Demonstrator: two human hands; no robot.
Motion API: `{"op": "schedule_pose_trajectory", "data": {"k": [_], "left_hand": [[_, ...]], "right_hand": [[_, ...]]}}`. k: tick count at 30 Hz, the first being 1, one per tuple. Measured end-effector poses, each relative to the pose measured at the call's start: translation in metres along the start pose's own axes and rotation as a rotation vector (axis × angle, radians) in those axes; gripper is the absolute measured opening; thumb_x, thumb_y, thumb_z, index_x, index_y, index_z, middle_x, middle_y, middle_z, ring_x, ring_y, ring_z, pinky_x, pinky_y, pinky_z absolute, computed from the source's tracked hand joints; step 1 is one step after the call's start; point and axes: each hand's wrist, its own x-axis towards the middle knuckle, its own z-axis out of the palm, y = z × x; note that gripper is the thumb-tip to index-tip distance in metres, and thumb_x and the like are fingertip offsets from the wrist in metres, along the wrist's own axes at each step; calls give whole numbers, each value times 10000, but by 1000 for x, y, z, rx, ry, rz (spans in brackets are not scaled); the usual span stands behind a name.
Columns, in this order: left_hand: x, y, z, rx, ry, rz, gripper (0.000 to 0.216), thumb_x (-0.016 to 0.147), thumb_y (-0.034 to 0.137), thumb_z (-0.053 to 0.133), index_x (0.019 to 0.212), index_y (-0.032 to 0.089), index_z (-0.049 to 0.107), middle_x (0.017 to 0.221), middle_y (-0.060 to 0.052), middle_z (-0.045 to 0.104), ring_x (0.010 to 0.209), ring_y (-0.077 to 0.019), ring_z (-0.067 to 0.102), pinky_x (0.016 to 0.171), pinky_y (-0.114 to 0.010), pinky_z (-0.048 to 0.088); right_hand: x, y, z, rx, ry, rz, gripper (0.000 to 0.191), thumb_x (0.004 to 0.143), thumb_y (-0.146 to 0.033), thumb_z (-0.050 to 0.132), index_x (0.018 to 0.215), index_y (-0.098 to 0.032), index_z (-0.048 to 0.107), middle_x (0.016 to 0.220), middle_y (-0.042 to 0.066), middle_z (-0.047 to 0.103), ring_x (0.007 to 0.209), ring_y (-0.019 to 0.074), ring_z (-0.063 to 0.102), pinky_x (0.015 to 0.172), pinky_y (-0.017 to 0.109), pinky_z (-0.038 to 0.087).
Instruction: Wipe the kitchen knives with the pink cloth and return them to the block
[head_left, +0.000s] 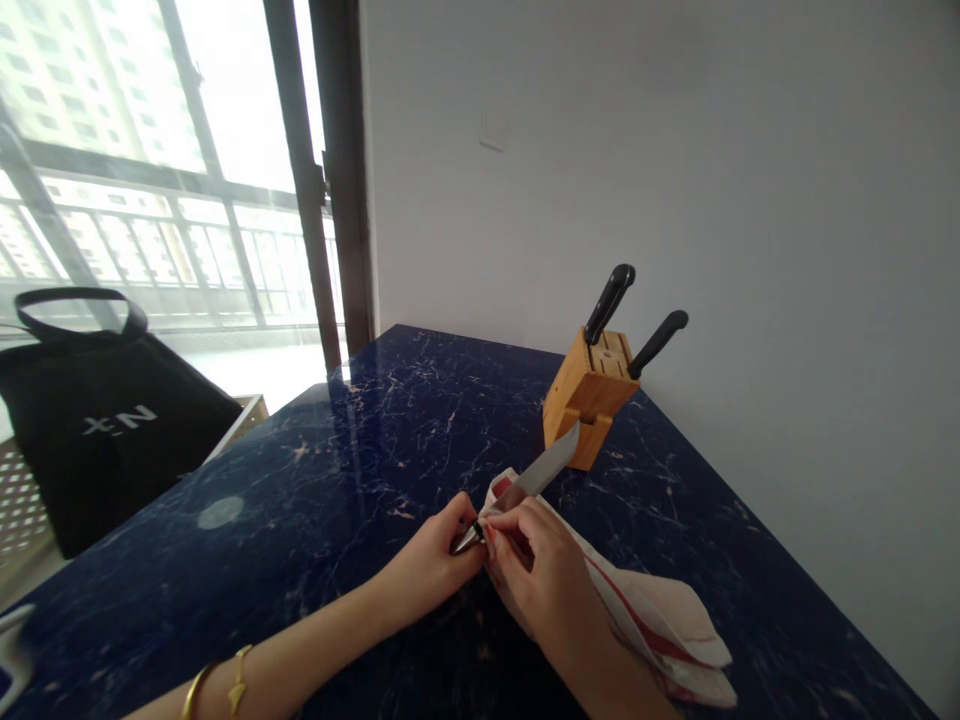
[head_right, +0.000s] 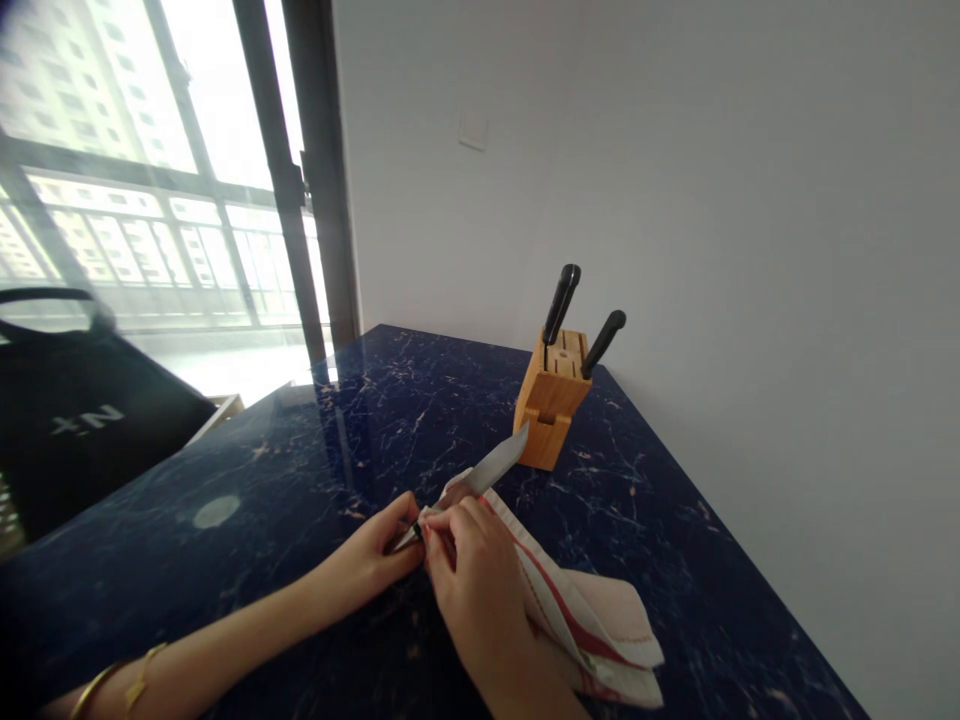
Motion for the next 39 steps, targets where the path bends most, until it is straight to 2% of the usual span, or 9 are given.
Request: {"op": "schedule_pose_trajectory", "data": {"k": [13, 21, 39], "left_hand": [[0, -1, 1, 37, 16, 9, 115, 738, 202, 495, 721, 189, 383, 592, 78, 420, 557, -83, 352, 509, -199, 291], [3, -9, 2, -104, 30, -53, 163, 744, 257, 517, 707, 191, 372, 540, 90, 401, 503, -71, 335, 451, -190, 248], [8, -26, 4, -248, 115, -51, 190, 737, 274, 541, 718, 197, 369, 515, 96, 376, 462, -61, 300, 422, -180, 198]], "right_hand": [[1, 1, 1, 0, 10, -15, 125, 822, -154, 457, 814, -207, 570, 843, 32, 589, 873, 177, 543, 815, 323, 418], [2, 1, 0, 1, 7, -13, 128, 818, -150, 458, 813, -203, 574, 840, 32, 593, 853, 171, 547, 794, 313, 429], [0, 4, 1, 4, 3, 13, 139, 798, -136, 458, 821, -194, 583, 836, 45, 582, 822, 177, 544, 761, 333, 446]]}}
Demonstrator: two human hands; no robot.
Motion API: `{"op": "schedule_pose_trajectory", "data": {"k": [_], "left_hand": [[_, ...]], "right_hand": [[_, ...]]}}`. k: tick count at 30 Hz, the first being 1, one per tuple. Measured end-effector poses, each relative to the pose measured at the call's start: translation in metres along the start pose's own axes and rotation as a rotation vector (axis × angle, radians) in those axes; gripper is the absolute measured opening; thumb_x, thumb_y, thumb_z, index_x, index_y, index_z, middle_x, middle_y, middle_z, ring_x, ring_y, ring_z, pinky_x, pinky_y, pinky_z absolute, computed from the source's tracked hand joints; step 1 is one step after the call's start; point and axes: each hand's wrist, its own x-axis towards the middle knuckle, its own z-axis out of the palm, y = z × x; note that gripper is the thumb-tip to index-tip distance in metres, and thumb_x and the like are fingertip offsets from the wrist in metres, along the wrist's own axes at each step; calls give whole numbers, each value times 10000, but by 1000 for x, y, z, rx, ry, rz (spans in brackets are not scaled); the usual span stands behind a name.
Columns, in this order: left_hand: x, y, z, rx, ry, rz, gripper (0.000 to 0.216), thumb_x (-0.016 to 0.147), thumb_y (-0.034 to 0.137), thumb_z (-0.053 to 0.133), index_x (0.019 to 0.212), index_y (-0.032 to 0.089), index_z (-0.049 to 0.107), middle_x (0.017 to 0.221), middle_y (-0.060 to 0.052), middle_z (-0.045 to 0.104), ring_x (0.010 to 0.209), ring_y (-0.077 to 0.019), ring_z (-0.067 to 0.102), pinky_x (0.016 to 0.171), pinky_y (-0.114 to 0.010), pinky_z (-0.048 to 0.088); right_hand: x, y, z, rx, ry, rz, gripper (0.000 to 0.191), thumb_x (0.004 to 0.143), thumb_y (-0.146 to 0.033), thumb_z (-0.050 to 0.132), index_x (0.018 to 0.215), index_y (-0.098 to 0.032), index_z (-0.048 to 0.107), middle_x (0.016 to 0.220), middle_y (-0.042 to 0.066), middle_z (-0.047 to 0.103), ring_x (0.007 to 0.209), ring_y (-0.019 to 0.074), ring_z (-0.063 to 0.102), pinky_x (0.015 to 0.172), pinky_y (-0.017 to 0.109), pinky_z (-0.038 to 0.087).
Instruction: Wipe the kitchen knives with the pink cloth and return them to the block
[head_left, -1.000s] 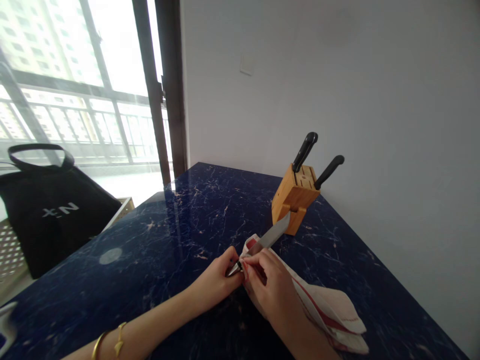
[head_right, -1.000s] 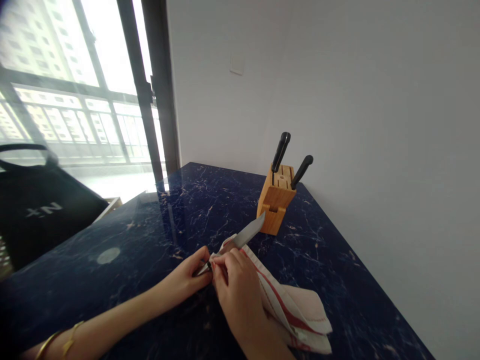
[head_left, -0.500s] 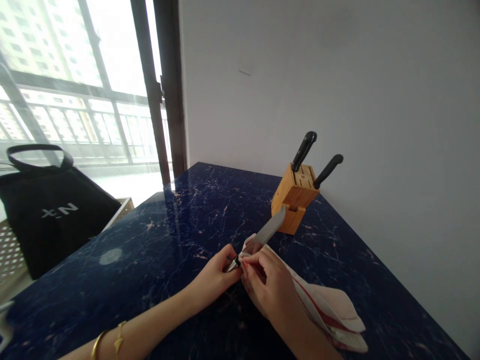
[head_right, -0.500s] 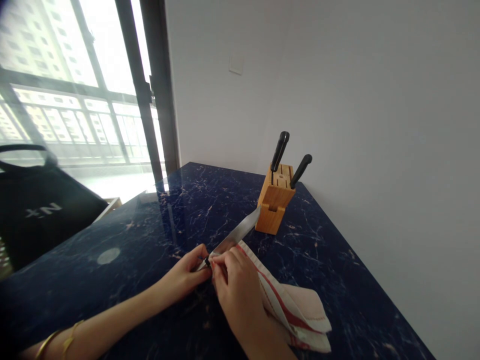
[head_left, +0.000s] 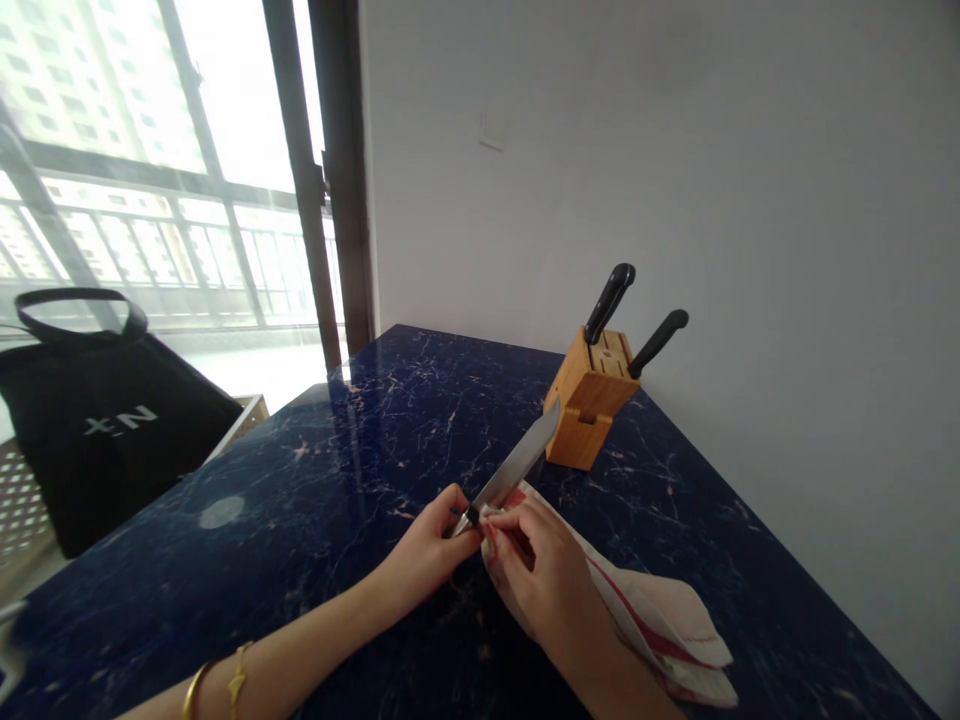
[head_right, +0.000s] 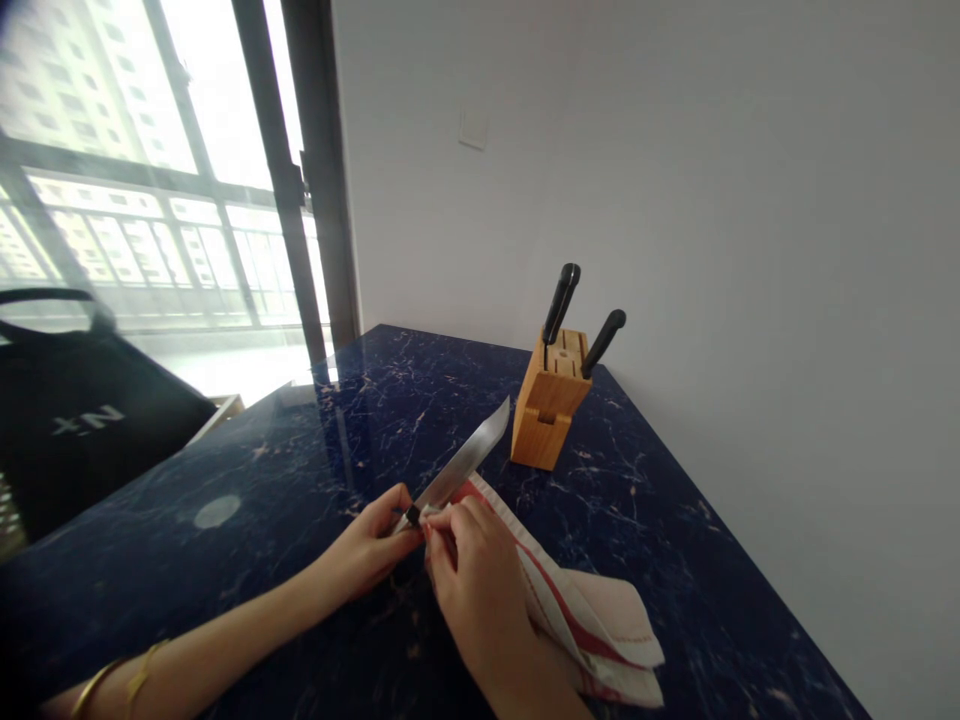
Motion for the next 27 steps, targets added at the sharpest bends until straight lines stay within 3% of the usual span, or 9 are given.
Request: {"op": "schedule_pose_trajectory", "data": {"k": [11, 20, 27], "left_hand": [[-8, 27, 1, 167, -44, -10, 151, 756, 269, 504, 719, 193, 380, 532, 92, 391, 498, -74, 331, 456, -186, 243], [-12, 25, 4, 277, -61, 97, 108, 748, 224, 476, 723, 200, 373, 567, 80, 398, 531, -84, 334, 485, -191, 275], [-10, 22, 4, 229, -41, 69, 128, 740, 217, 491, 710, 195, 369, 560, 84, 393, 529, -81, 336, 478, -189, 271]], "right_hand": [[0, -1, -1, 51, 14, -41, 141, 812, -141, 454, 822, -199, 582, 854, 45, 588, 842, 172, 550, 776, 320, 447], [-1, -3, -1, 83, 21, -41, 130, 831, -176, 450, 840, -203, 577, 851, 45, 590, 850, 172, 551, 782, 315, 445], [1, -4, -2, 66, 7, -42, 140, 832, -163, 444, 840, -206, 577, 855, 40, 594, 853, 168, 546, 785, 307, 438]]}}
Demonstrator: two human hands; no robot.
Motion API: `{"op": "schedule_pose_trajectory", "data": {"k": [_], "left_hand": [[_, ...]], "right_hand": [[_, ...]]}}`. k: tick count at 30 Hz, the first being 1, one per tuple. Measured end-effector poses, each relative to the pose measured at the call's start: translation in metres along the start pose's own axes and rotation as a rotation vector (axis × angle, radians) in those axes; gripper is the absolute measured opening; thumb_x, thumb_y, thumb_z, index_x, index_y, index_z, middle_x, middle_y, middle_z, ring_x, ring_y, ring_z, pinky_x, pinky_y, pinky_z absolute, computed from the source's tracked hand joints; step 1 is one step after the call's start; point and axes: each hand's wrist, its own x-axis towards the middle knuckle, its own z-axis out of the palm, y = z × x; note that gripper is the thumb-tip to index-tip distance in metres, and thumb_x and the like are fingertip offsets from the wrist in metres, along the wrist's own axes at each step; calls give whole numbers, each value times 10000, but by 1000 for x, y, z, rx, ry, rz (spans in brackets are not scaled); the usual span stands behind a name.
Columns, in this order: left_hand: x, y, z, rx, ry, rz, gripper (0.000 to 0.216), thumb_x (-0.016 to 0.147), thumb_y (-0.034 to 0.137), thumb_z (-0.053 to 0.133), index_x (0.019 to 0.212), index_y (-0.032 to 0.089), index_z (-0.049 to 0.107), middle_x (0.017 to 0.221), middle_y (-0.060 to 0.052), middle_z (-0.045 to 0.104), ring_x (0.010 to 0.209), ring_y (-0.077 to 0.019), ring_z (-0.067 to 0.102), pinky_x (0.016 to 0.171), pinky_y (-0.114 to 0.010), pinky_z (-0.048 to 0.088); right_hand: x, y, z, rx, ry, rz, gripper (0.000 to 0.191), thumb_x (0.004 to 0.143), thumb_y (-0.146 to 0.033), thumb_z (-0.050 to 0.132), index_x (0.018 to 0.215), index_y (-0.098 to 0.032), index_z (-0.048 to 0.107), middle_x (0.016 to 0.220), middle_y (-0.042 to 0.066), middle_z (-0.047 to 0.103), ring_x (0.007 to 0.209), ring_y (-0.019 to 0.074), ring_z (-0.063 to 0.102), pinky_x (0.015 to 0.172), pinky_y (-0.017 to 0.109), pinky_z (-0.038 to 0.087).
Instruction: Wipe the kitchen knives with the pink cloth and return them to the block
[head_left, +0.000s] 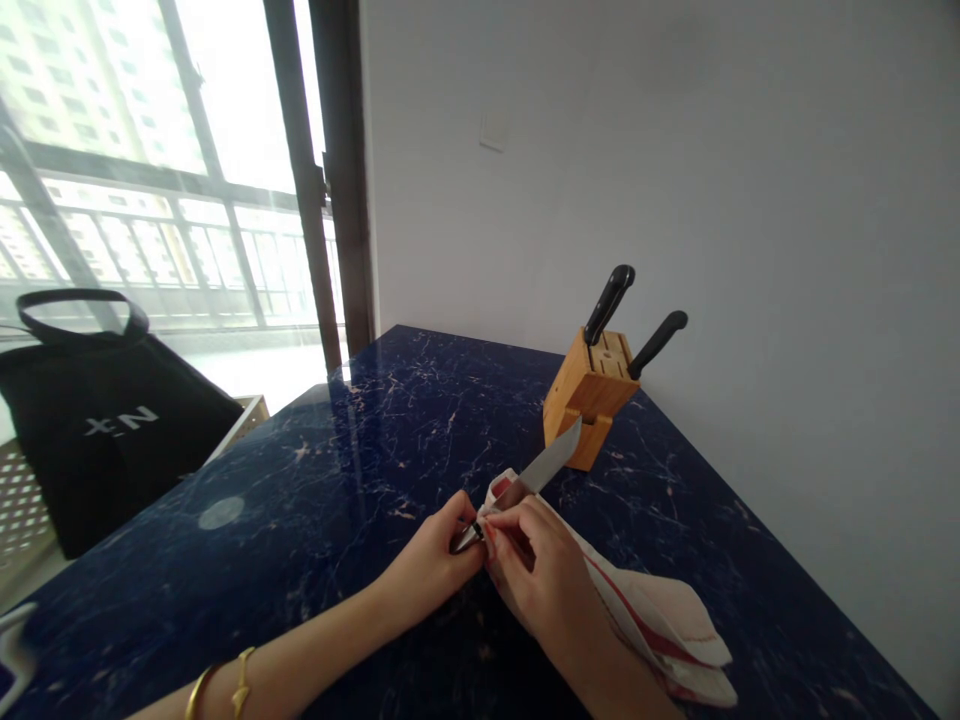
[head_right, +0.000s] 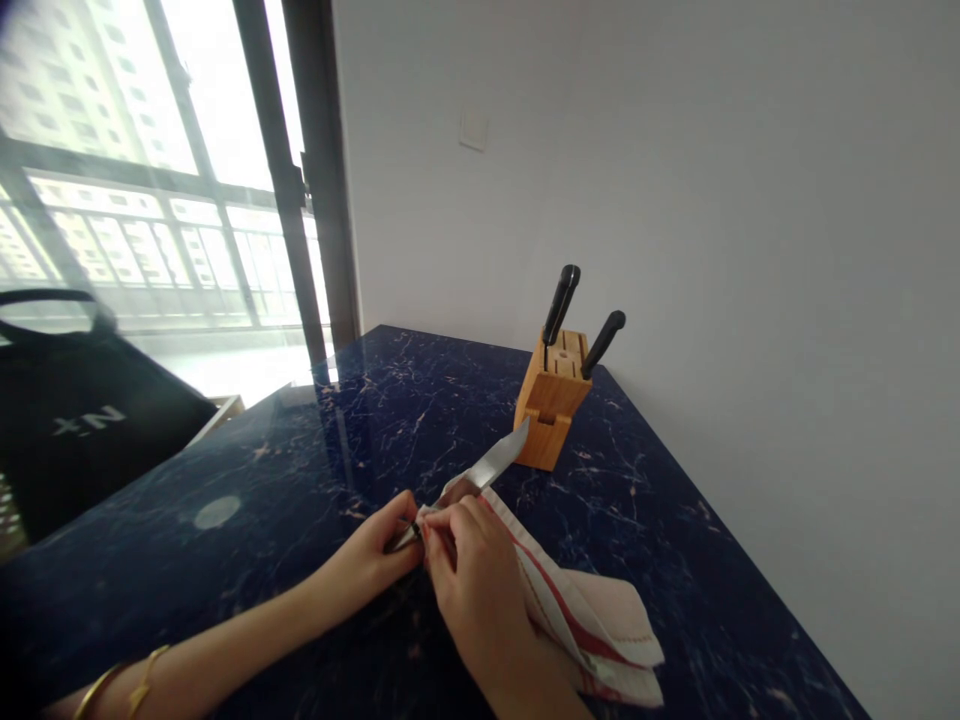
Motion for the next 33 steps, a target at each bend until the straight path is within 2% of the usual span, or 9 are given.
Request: {"op": "schedule_pose_trajectory", "data": {"k": [8, 16, 26, 33], "left_hand": [[2, 4, -1, -73, 8, -68, 159, 749, 268, 502, 704, 196, 367, 533, 93, 386, 490, -71, 341, 451, -183, 246], [-5, 1, 2, 54, -16, 56, 94, 753, 187, 472, 737, 195, 380, 612, 72, 433, 559, -86, 367, 506, -198, 301], [-1, 5, 0, -60, 29, -27, 153, 777, 274, 490, 723, 196, 370, 552, 92, 385, 510, -76, 349, 468, -188, 273], [-1, 4, 0, -36, -10, 9, 145, 759, 227, 507, 720, 191, 373, 560, 90, 400, 520, -73, 345, 476, -188, 281]], "right_hand": [[1, 1, -1, -11, 23, -5, 139, 803, -143, 459, 818, -204, 584, 844, 41, 593, 824, 165, 553, 760, 299, 446], [-1, -4, 0, -22, 24, 11, 116, 826, -179, 460, 845, -205, 571, 848, 43, 596, 838, 173, 559, 771, 304, 444], [-1, -2, -2, -47, 5, 30, 118, 838, -193, 450, 866, -205, 564, 876, 45, 586, 847, 173, 555, 770, 307, 438], [-1, -1, 0, -25, -17, 6, 140, 851, -208, 442, 931, -208, 557, 897, 43, 582, 873, 169, 542, 794, 312, 433]]}}
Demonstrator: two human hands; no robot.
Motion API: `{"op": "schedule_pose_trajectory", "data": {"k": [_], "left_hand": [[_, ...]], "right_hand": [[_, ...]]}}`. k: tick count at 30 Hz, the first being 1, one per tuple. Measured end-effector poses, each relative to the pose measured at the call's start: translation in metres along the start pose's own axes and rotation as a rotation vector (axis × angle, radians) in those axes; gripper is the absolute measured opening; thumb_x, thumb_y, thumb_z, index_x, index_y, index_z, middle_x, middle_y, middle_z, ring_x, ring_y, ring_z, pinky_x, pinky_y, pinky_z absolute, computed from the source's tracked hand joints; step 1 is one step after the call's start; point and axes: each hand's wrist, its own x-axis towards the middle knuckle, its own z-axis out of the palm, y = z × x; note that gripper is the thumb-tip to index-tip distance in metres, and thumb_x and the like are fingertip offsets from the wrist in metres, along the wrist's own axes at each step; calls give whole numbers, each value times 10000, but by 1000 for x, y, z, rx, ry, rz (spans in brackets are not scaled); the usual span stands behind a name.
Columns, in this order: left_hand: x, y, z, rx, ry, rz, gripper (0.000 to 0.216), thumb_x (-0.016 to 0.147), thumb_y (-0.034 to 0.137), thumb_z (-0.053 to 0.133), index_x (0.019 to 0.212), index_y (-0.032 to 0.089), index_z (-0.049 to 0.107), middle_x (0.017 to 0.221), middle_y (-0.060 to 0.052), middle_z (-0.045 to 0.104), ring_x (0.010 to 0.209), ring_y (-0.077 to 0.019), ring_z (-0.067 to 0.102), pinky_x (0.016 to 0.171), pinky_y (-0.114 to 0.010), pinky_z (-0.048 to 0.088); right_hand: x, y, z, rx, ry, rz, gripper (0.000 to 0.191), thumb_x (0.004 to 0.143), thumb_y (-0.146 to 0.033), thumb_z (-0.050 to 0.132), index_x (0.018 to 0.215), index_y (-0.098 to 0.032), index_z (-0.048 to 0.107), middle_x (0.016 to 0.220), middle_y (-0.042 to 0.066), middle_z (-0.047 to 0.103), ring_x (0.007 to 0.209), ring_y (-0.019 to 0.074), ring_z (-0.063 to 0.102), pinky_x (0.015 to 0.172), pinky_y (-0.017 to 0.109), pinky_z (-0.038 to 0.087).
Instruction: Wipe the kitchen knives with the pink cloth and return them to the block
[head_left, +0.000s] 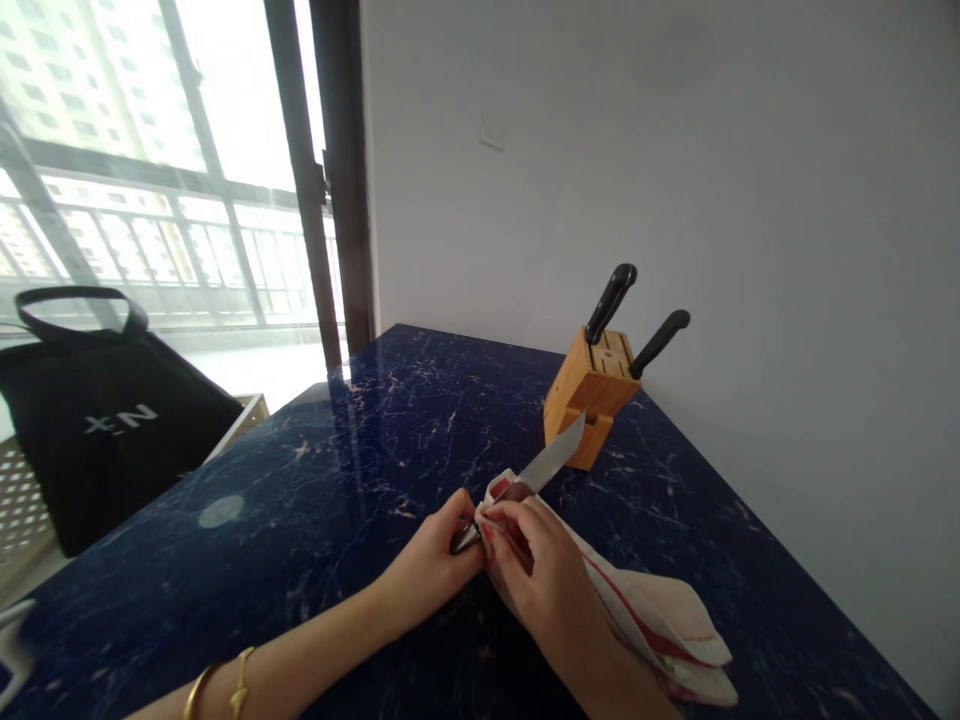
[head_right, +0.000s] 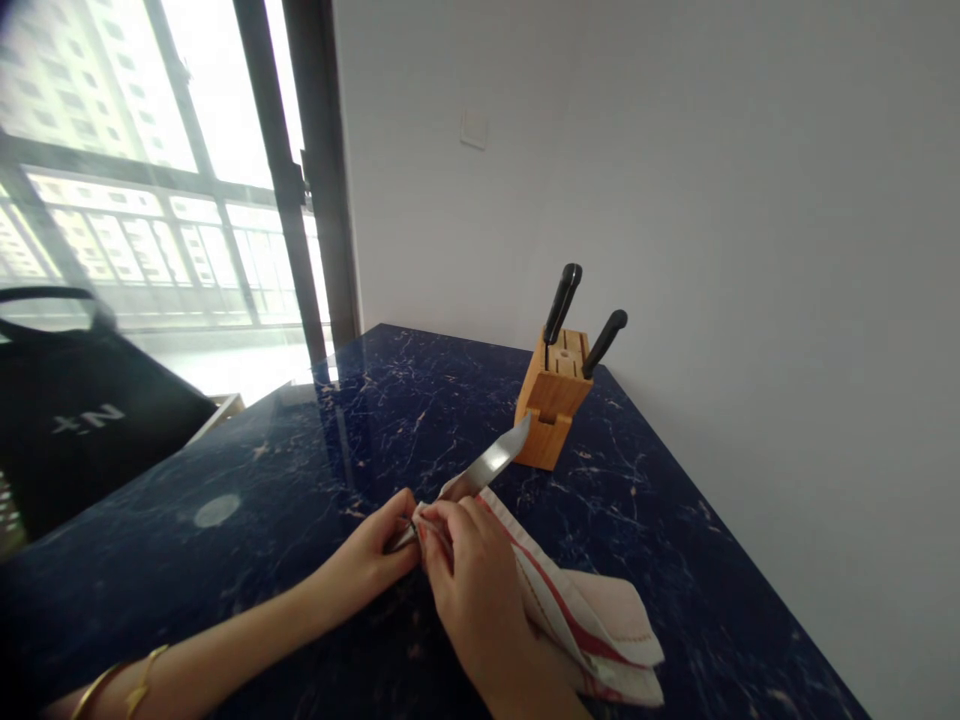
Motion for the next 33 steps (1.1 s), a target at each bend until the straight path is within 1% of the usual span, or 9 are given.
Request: {"op": "schedule_pose_trajectory", "data": {"k": [5, 9, 16, 21, 23, 27, 31, 33], "left_hand": [[4, -7, -2, -80, 50, -61, 184, 778, 292, 514, 722, 194, 369, 528, 101, 362, 490, -64, 300, 439, -177, 234], [6, -11, -2, -111, 54, -69, 192, 778, 300, 525, 721, 194, 374, 526, 102, 365, 483, -60, 292, 434, -173, 223], [5, -12, 0, -127, 44, -89, 200, 767, 324, 540, 731, 194, 393, 518, 97, 403, 462, -58, 307, 414, -171, 213], [6, -8, 0, -163, 52, -142, 194, 762, 313, 534, 726, 202, 379, 475, 118, 390, 370, -39, 285, 376, -166, 197], [6, -5, -1, -162, 52, -153, 200, 760, 310, 533, 720, 204, 369, 461, 124, 385, 345, -33, 274, 366, -164, 192], [5, -1, -1, -139, 50, -163, 198, 757, 314, 535, 723, 201, 375, 453, 126, 384, 333, -28, 270, 359, -161, 190], [6, -4, -2, -167, 54, -164, 204, 755, 323, 530, 724, 204, 367, 456, 125, 377, 332, -32, 266, 353, -165, 177], [7, -6, -2, -165, 55, -150, 196, 758, 314, 527, 724, 203, 369, 466, 119, 376, 357, -37, 276, 367, -165, 186]], "right_hand": [[2, 5, -1, -44, 14, -13, 130, 831, -185, 462, 898, -217, 569, 907, 37, 591, 864, 171, 547, 793, 317, 433], [5, 6, -5, -54, 25, -16, 129, 828, -187, 464, 889, -216, 575, 902, 42, 597, 874, 177, 552, 799, 313, 432], [8, 10, -16, -78, 115, 79, 136, 841, -227, 461, 906, -214, 580, 847, 30, 598, 814, 168, 570, 739, 289, 447], [8, 10, -12, -82, 50, 50, 135, 829, -202, 463, 891, -210, 583, 873, 35, 604, 848, 174, 572, 755, 288, 447], [8, 9, -13, -103, 51, 48, 133, 824, -198, 467, 883, -210, 585, 876, 36, 607, 851, 178, 572, 749, 291, 447], [9, 8, -16, -126, 78, 86, 141, 831, -199, 458, 896, -212, 582, 864, 28, 608, 834, 173, 573, 743, 290, 444], [9, 7, -15, -134, 26, 56, 126, 817, -188, 471, 865, -210, 585, 867, 29, 608, 835, 177, 569, 753, 298, 440], [9, 6, -14, -149, 27, 47, 123, 815, -189, 472, 857, -212, 585, 866, 27, 609, 831, 178, 567, 747, 299, 439]]}}
